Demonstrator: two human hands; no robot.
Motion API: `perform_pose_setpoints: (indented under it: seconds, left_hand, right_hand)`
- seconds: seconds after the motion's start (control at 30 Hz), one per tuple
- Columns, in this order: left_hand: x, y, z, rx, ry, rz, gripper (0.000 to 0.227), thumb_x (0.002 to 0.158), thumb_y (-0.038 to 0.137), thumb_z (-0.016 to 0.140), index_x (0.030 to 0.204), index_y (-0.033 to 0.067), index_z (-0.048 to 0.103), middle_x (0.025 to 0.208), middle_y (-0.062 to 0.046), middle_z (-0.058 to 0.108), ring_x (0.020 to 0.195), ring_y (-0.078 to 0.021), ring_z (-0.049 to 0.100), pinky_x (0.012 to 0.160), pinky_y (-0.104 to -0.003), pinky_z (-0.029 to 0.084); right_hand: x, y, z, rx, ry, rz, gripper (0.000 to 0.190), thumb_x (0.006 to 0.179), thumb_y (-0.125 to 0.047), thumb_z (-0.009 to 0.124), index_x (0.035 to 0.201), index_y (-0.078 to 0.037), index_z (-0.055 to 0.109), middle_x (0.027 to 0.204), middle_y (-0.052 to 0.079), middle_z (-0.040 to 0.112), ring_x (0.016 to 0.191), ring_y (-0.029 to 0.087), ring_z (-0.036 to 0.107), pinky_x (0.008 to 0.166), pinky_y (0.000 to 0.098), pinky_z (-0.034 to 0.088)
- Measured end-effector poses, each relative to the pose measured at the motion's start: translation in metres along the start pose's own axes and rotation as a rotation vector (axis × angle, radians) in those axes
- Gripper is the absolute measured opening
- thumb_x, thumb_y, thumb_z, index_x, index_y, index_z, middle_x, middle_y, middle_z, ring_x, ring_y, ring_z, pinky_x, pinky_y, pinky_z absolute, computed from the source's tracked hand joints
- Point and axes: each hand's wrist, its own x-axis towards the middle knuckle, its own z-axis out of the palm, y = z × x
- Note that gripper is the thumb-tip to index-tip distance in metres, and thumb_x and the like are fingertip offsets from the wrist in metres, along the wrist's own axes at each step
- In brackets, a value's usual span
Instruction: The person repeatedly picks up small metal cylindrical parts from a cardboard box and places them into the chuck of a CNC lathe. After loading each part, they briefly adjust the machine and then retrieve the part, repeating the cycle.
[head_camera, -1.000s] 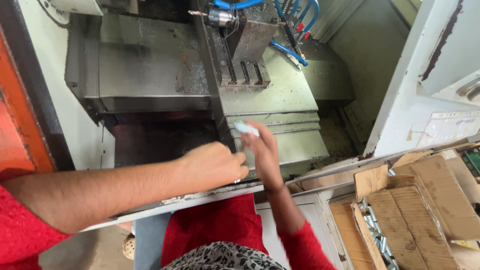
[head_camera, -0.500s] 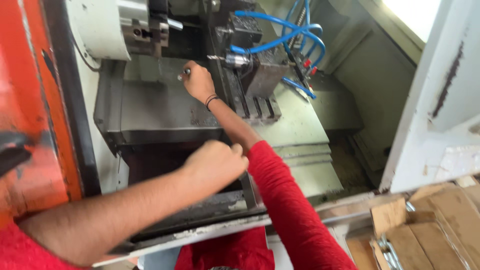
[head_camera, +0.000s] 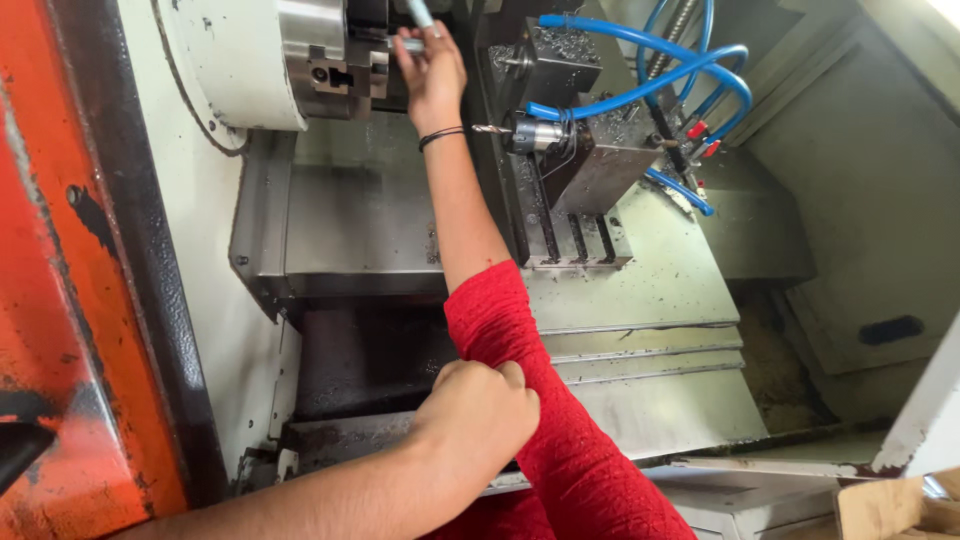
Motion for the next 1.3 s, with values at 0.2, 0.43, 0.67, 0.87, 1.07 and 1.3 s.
perform_pose_setpoints:
  seconds: [0.2,0.43,0.67,0.87,1.07,1.3]
  left_hand:
    - [-0.004,0.000,-0.009,-0.041,-0.067,0.045,0.021,0.069,0.009,0.078,0.088,0.0074,0.070,0.089,-0.009,0.064,0.069,-0.0241,0.070,0.049,-0.036,0.054]
    - [-0.008,0.003,-0.012,-0.061,-0.050,0.069,0.019,0.072,0.010,0.078,0.090,0.0072,0.071,0.088,-0.009,0.064,0.070,-0.0246,0.070,0.048,-0.037,0.054]
    - [-0.007,0.005,-0.011,-0.001,-0.100,0.108,0.020,0.072,0.010,0.078,0.089,0.0038,0.071,0.087,-0.010,0.063,0.065,-0.0244,0.069,0.045,-0.038,0.052]
    - [-0.007,0.010,-0.014,0.003,-0.175,0.158,0.021,0.073,0.011,0.078,0.090,0.0019,0.071,0.086,-0.011,0.064,0.064,-0.0249,0.069,0.045,-0.036,0.053]
    - [-0.005,0.013,-0.012,0.031,-0.228,0.204,0.027,0.072,0.014,0.079,0.093,-0.0004,0.072,0.090,-0.012,0.064,0.069,-0.0255,0.069,0.048,-0.037,0.053]
    - [-0.005,0.011,-0.015,0.008,-0.157,0.159,0.025,0.073,0.014,0.079,0.094,0.0033,0.069,0.087,-0.011,0.063,0.065,-0.0256,0.070,0.045,-0.037,0.052]
  right_hand:
    - [-0.032,-0.025,-0.006,-0.476,0.061,-0.046,0.033,0.098,-0.014,0.062,0.128,-0.001,0.066,0.099,0.012,0.070,0.088,0.019,0.068,0.065,0.0397,0.066]
    - [-0.039,-0.019,-0.002,-0.709,-0.077,-0.053,0.036,0.098,-0.023,0.067,0.130,-0.007,0.068,0.097,0.006,0.075,0.084,0.010,0.067,0.061,0.0303,0.063]
    - [-0.026,-0.009,-0.011,-0.886,-0.147,-0.195,0.034,0.104,-0.032,0.060,0.106,-0.002,0.074,0.082,0.007,0.075,0.066,0.010,0.066,0.048,0.0282,0.058]
    - [-0.024,-0.013,-0.007,-1.229,-0.049,-0.311,0.035,0.101,-0.031,0.059,0.090,-0.002,0.076,0.059,0.006,0.067,0.045,0.012,0.065,0.040,0.0281,0.054]
    - [-0.032,-0.011,0.000,-1.153,-0.112,-0.385,0.022,0.097,-0.019,0.064,0.092,-0.001,0.075,0.068,0.005,0.074,0.051,0.012,0.071,0.044,0.0290,0.061]
    - [-0.044,-0.014,0.013,-1.290,-0.059,-0.442,0.018,0.096,-0.017,0.067,0.093,0.000,0.072,0.061,0.009,0.070,0.048,0.017,0.069,0.046,0.0318,0.054]
